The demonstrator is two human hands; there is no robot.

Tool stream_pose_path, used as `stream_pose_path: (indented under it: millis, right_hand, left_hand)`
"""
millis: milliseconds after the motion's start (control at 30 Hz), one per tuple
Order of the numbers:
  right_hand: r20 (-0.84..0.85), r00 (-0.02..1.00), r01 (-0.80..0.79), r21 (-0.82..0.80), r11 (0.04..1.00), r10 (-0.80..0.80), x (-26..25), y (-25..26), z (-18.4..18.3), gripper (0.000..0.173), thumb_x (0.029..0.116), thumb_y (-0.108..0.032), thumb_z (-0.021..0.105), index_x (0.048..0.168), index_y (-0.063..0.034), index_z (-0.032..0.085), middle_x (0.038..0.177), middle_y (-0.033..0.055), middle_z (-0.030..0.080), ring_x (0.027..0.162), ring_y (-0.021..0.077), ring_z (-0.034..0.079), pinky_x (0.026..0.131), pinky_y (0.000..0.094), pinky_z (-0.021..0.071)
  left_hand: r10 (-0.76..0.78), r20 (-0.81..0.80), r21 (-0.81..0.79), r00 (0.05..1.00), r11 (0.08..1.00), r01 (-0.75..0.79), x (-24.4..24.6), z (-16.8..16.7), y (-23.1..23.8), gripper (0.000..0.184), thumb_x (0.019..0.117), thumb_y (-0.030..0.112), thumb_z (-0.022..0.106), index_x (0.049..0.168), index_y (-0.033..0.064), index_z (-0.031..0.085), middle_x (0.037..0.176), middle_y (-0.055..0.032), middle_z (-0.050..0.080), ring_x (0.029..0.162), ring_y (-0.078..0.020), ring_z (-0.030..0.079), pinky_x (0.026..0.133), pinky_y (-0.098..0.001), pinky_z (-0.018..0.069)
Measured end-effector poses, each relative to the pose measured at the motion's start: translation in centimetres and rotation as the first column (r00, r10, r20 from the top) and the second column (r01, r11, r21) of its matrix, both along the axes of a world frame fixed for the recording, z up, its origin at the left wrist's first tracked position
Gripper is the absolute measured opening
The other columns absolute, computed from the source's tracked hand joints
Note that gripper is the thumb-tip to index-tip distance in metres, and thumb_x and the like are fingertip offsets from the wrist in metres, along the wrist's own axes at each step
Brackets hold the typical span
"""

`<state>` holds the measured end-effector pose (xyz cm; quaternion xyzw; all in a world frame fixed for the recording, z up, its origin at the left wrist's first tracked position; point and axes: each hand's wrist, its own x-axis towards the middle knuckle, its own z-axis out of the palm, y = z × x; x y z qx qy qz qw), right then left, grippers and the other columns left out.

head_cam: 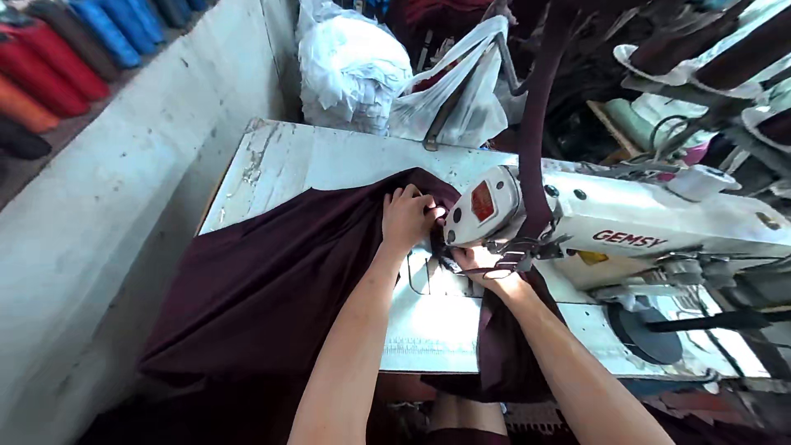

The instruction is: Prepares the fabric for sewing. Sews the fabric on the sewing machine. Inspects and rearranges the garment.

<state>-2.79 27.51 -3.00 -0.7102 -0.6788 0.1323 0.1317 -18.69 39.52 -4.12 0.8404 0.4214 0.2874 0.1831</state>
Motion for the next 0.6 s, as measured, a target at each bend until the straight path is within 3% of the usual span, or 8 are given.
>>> stream_pose_path:
  millis: [67, 167, 300, 400, 433, 467, 533, 600]
  right_hand:
    - [-0.012, 1.0, -0.009, 0.151, 0.988, 0.011, 0.5, -0.7, -1.0, 0.036, 0.1048, -0.022, 0.054, 0.122, 0.0052, 0.07, 0.12, 0.0273, 0.07, 0.12, 0.0387, 0.066, 0.107, 0.0549, 0.047]
    - [0.048, 0.997, 0.047, 0.272, 0.961, -0.063, 1.2, -2.5, -2.1, 0.039, 0.1055, -0.034, 0.051, 0.12, -0.0057, 0.073, 0.117, 0.0168, 0.074, 0.116, 0.0306, 0.069, 0.104, 0.0524, 0.0504]
    - [0.196, 0.98, -0.056, 0.445, 0.894, -0.036, 1.6, -5.6, -2.9, 0.036, 0.1049, -0.028, 0.049, 0.118, -0.0096, 0.076, 0.105, 0.0148, 0.077, 0.087, 0.034, 0.076, 0.069, 0.0559, 0.0596]
    - [0.256, 0.966, -0.101, 0.47, 0.877, -0.026, 1.7, -5.7, -2.7, 0.035, 0.104, -0.029, 0.049, 0.109, -0.0067, 0.076, 0.09, 0.0154, 0.076, 0.076, 0.0352, 0.075, 0.06, 0.0547, 0.0576]
    - [0.277, 0.96, -0.095, 0.467, 0.879, -0.044, 1.8, -5.2, -2.8, 0.037, 0.1035, -0.031, 0.048, 0.109, -0.0072, 0.076, 0.089, 0.015, 0.076, 0.076, 0.0355, 0.075, 0.06, 0.0554, 0.0569]
    - [0.288, 0.955, -0.061, 0.425, 0.903, -0.071, 1.9, -4.7, -2.8, 0.042, 0.1042, -0.037, 0.045, 0.116, -0.0105, 0.076, 0.097, 0.0137, 0.077, 0.085, 0.0349, 0.075, 0.068, 0.0568, 0.058]
    - [0.257, 0.959, 0.047, 0.272, 0.961, -0.119, 1.5, -3.4, -2.1, 0.051, 0.1055, -0.048, 0.042, 0.123, -0.0124, 0.073, 0.116, 0.0149, 0.075, 0.111, 0.0348, 0.071, 0.093, 0.0607, 0.0535]
    - [0.206, 0.972, 0.085, 0.134, 0.987, -0.112, 0.4, -2.0, -0.8, 0.05, 0.1068, -0.046, 0.045, 0.125, -0.0069, 0.071, 0.124, 0.0194, 0.071, 0.123, 0.0358, 0.065, 0.106, 0.059, 0.0465]
  left_hand:
    - [-0.031, 0.017, 0.011, 0.999, 0.999, 0.031, -0.3, 0.0, -0.4, 0.021, 0.0969, 0.037, 0.067, 0.098, 0.0189, 0.078, 0.114, -0.0064, 0.067, 0.114, -0.0305, 0.06, 0.097, -0.0585, 0.0441]
    - [-0.029, 0.024, 0.053, 0.999, 0.998, 0.028, -0.9, -0.4, -1.5, 0.015, 0.0965, 0.034, 0.068, 0.098, 0.022, 0.077, 0.111, -0.0032, 0.067, 0.111, -0.0274, 0.059, 0.095, -0.0559, 0.0446]
    - [0.042, 0.041, 0.029, 0.998, 0.999, -0.043, -1.4, -0.7, -2.2, 0.023, 0.0985, 0.041, 0.065, 0.102, 0.0205, 0.077, 0.108, -0.0051, 0.068, 0.108, -0.0274, 0.061, 0.096, -0.0527, 0.0453]
    - [0.084, 0.079, 0.008, 0.993, 0.996, -0.085, -1.7, -0.7, -2.1, 0.026, 0.0988, 0.043, 0.064, 0.103, 0.0198, 0.076, 0.106, -0.006, 0.068, 0.107, -0.0278, 0.061, 0.096, -0.052, 0.0456]
    - [0.096, 0.081, 0.002, 0.992, 0.995, -0.097, -1.7, -0.7, -2.0, 0.026, 0.0994, 0.042, 0.064, 0.104, 0.0198, 0.076, 0.107, -0.0062, 0.068, 0.108, -0.0279, 0.061, 0.096, -0.052, 0.0456]
    - [0.113, 0.081, 0.0, 0.99, 0.994, -0.113, -1.5, -0.8, -1.9, 0.027, 0.1001, 0.042, 0.063, 0.106, 0.0196, 0.076, 0.108, -0.0063, 0.068, 0.108, -0.0281, 0.061, 0.097, -0.0519, 0.0456]
    - [0.154, 0.099, 0.004, 0.983, 0.988, -0.155, -1.2, -1.0, -1.5, 0.028, 0.1011, 0.042, 0.061, 0.107, 0.0191, 0.075, 0.109, -0.0068, 0.068, 0.108, -0.0287, 0.061, 0.096, -0.0518, 0.0464]
    - [0.18, 0.118, 0.016, 0.977, 0.983, -0.183, -0.9, -1.1, -1.1, 0.028, 0.101, 0.042, 0.061, 0.107, 0.0186, 0.075, 0.108, -0.0074, 0.068, 0.108, -0.0294, 0.062, 0.094, -0.0517, 0.0473]
